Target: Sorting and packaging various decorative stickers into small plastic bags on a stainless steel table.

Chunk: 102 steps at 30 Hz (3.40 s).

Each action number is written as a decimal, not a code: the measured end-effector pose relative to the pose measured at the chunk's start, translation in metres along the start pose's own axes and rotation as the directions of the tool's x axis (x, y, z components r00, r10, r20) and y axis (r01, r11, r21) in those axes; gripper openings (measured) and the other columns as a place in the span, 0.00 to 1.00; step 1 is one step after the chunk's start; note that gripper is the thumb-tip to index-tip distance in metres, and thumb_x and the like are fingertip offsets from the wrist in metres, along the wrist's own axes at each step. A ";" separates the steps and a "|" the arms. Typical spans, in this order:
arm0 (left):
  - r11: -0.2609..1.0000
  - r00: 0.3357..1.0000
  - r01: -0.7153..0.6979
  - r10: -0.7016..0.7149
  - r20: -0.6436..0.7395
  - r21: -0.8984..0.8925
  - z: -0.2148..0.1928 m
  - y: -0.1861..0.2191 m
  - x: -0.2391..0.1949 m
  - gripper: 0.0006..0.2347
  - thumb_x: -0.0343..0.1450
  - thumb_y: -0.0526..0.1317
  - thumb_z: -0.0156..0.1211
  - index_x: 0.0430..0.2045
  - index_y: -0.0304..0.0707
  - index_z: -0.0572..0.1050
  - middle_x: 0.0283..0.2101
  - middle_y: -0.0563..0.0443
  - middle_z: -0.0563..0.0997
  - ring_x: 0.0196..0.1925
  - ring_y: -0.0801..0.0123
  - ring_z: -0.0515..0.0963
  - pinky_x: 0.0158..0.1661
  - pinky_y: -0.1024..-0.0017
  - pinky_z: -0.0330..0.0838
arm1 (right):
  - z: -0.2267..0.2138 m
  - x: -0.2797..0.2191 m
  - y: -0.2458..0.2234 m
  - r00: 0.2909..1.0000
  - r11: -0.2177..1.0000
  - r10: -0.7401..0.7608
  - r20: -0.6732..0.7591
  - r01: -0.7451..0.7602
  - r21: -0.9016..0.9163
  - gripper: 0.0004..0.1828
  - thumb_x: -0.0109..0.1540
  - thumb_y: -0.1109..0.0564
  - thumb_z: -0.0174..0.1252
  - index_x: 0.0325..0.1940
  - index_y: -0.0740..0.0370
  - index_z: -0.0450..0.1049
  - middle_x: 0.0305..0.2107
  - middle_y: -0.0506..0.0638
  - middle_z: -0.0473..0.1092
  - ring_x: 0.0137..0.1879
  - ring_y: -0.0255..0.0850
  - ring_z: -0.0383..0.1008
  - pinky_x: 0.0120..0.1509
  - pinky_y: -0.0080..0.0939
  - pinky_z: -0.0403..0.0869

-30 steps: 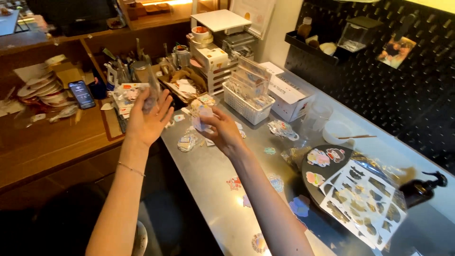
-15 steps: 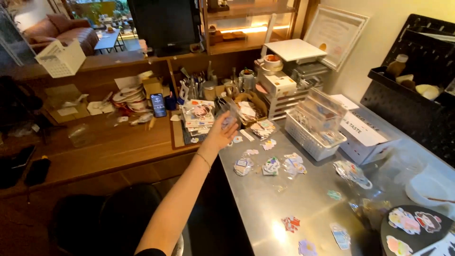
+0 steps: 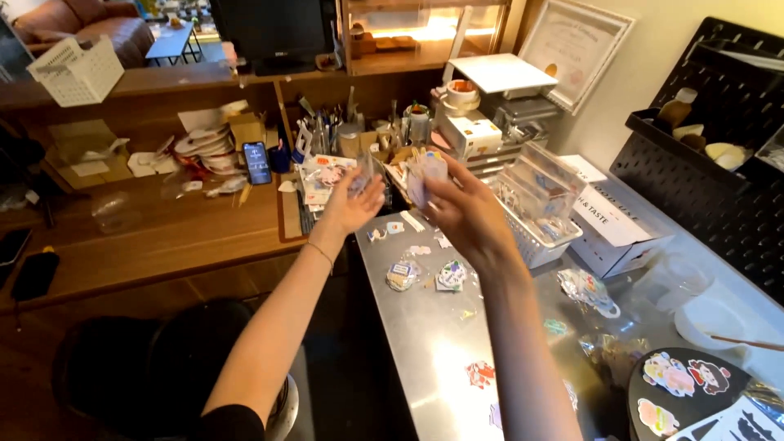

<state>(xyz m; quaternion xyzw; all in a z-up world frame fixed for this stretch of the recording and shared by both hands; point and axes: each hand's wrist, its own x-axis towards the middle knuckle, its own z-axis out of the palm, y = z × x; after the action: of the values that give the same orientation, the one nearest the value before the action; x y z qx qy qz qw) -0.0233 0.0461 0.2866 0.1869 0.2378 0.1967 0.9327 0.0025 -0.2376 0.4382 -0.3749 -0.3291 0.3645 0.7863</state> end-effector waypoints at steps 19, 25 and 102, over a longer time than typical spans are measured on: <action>0.998 0.998 -0.054 0.054 -0.040 -0.020 -0.007 0.047 -0.016 0.24 0.62 0.45 0.76 0.42 0.37 0.67 0.52 0.45 0.83 0.53 0.58 0.83 0.51 0.61 0.77 | -0.042 0.155 0.127 0.903 0.931 0.360 -0.234 -0.333 0.147 0.42 0.57 0.70 0.67 0.74 0.57 0.61 0.45 0.55 0.63 0.47 0.50 0.75 0.54 0.67 0.79; 0.998 0.997 -0.049 0.046 -0.062 -0.050 -0.018 0.063 -0.007 0.25 0.63 0.47 0.76 0.46 0.37 0.68 0.53 0.47 0.82 0.53 0.60 0.82 0.52 0.63 0.77 | -0.044 0.162 0.142 0.878 0.915 0.400 -0.263 -0.368 0.165 0.35 0.57 0.69 0.67 0.68 0.59 0.68 0.44 0.53 0.65 0.47 0.48 0.76 0.55 0.64 0.80; -0.408 0.695 -0.712 -0.524 0.491 0.572 -0.154 -0.315 0.099 0.31 0.56 0.55 0.79 0.43 0.33 0.72 0.45 0.39 0.72 0.54 0.42 0.74 0.51 0.51 0.72 | -0.145 -0.268 0.122 0.401 0.083 -0.712 -0.577 -0.767 -0.636 0.12 0.69 0.53 0.58 0.54 0.56 0.77 0.44 0.54 0.77 0.53 0.56 0.76 0.56 0.55 0.73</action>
<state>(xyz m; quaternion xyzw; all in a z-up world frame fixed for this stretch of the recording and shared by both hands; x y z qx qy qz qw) 0.0647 -0.1383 -0.0153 0.9502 -0.1112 -0.0790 0.2801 -0.0616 -0.4531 0.1987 -0.9252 0.0318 -0.2256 0.3035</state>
